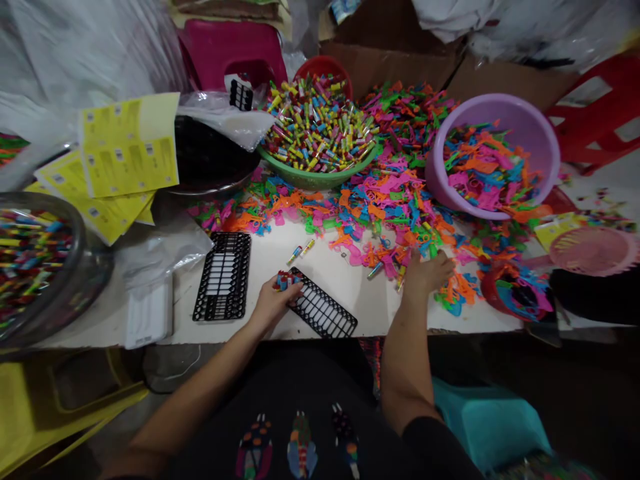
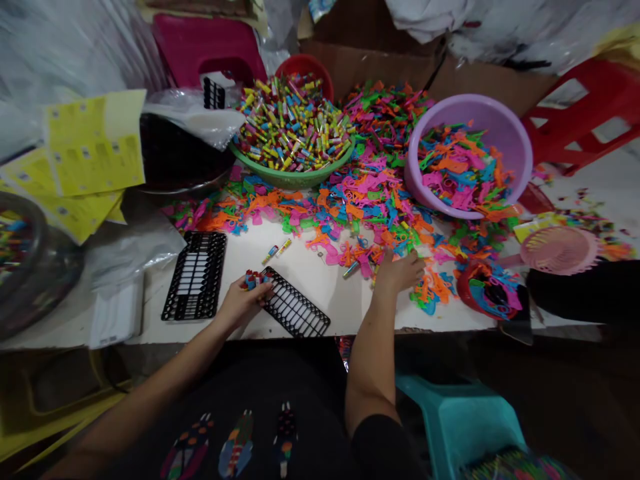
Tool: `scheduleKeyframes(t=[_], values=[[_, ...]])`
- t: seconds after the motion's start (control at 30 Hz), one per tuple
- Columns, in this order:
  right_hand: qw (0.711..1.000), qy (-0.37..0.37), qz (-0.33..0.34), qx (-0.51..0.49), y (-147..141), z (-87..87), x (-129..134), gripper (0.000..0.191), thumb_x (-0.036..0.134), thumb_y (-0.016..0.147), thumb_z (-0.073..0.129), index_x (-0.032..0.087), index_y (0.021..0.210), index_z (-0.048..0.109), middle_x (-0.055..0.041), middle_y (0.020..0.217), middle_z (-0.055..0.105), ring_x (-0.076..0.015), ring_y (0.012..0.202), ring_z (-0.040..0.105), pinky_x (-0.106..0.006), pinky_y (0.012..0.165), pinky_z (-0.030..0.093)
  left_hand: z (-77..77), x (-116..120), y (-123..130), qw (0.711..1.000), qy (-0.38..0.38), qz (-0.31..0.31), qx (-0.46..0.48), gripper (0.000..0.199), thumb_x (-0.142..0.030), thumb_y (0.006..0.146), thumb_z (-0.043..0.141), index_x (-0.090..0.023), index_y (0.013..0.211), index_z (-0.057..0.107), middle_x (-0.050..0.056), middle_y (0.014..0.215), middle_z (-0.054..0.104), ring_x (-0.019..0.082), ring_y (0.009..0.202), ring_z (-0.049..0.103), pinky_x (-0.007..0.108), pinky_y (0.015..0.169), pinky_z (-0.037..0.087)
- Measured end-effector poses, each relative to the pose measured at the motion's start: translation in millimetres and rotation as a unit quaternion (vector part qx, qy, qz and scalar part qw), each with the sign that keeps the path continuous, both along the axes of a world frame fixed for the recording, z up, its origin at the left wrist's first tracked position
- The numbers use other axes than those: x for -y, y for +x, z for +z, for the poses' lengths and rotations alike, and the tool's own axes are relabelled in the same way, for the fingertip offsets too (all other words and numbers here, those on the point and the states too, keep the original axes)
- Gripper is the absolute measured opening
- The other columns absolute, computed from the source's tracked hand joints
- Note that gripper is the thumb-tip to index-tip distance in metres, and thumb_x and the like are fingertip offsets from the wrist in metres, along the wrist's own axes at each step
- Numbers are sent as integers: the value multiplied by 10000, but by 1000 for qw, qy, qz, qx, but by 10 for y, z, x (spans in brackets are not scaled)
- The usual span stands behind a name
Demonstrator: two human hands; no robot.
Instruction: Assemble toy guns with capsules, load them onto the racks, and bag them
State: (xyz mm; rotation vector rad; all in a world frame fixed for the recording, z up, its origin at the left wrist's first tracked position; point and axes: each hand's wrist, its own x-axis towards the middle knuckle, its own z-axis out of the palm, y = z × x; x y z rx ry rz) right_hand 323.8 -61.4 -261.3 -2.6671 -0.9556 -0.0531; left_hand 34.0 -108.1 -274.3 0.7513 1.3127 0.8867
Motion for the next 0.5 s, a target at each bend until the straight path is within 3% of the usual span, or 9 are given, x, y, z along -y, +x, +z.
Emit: scheduleKeyframes(t=[0.13,0.23,0.3,0.4,0.5], values=[[982,-30,186,-1,-359,-178,-28,515,478,767,436,113,1118,531,-172,1245,418,-331,1195,289,-520,942,222,-23,-6,28,999,-9,23,23,367,-351,522,714,-139,754,526,-26,610,562,117,549,565,194,427,401],[941,-85,326,-16,-633,-322,13,595,536,681,537,179,1157,516,-118,1354,304,-355,1254,159,-545,970,131,-38,1,73,999,-1,14,38,365,-334,537,707,-145,775,506,-35,601,547,110,519,552,193,404,402],[915,-99,391,-21,-759,-357,75,542,506,706,533,246,1180,499,-78,1376,278,-340,1264,146,-529,974,129,-50,4,70,999,4,13,38,349,-323,546,702,-142,765,499,-32,602,547,109,521,553,193,409,412],[922,-75,379,-15,-909,-318,161,469,481,779,445,237,1176,507,-98,1305,363,-300,1205,269,-457,958,208,-87,11,39,999,7,22,30,338,-313,556,694,-137,772,503,-27,620,553,110,539,559,194,426,428],[946,-87,312,-18,-1054,-261,177,623,569,746,426,133,1187,488,-158,1117,475,-289,1065,410,-399,887,303,-122,29,34,999,20,23,22,336,-310,568,685,-138,796,508,-34,610,548,101,526,547,192,431,430]])
